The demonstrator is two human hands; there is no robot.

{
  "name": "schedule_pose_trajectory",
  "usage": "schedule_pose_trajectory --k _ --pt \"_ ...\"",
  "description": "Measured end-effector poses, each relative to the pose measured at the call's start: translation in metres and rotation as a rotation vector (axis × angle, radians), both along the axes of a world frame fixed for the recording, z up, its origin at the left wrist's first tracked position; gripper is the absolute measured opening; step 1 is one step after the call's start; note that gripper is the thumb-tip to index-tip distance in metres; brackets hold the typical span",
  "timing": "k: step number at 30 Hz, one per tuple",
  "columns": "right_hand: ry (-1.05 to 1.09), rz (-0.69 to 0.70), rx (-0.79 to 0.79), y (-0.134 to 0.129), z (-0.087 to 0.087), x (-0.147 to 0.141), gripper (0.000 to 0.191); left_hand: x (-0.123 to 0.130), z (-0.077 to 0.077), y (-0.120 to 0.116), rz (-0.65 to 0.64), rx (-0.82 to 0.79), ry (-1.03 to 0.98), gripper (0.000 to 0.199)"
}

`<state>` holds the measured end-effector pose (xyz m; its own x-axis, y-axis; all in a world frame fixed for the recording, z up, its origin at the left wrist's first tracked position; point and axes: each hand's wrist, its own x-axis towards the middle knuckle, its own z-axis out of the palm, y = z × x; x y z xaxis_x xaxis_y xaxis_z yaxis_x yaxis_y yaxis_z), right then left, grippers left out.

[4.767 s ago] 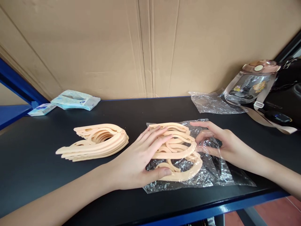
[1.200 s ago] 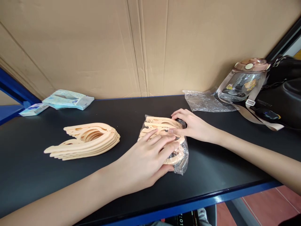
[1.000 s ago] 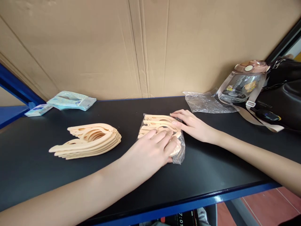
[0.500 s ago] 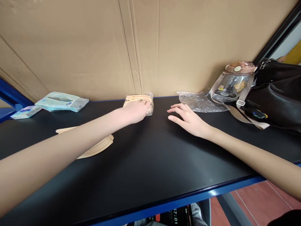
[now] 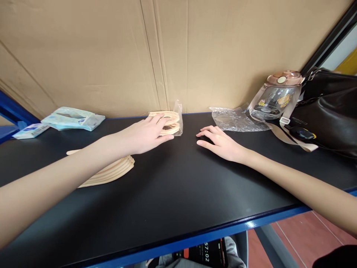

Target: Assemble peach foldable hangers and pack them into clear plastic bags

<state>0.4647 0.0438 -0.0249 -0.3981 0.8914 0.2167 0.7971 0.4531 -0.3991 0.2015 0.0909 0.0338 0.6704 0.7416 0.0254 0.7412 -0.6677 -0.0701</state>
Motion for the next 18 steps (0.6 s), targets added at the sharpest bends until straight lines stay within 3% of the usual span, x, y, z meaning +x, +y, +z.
schedule_pose_trajectory --k 6,11,14,18 --pt "-0.036 0.017 0.018 -0.001 0.001 0.000 0.049 -0.030 0.019 -0.042 0.132 0.011 0.030 0.071" --pt "-0.062 0.035 0.047 -0.001 0.000 0.000 0.049 -0.070 0.037 -0.066 0.335 -0.109 0.110 0.089" --pt "-0.072 0.030 0.049 -0.001 0.000 0.000 0.048 -0.099 0.037 -0.068 0.402 -0.172 0.157 0.100" --pt "-0.082 0.027 0.047 0.000 0.000 -0.001 0.048 -0.128 0.023 -0.065 0.448 -0.159 0.053 0.098"
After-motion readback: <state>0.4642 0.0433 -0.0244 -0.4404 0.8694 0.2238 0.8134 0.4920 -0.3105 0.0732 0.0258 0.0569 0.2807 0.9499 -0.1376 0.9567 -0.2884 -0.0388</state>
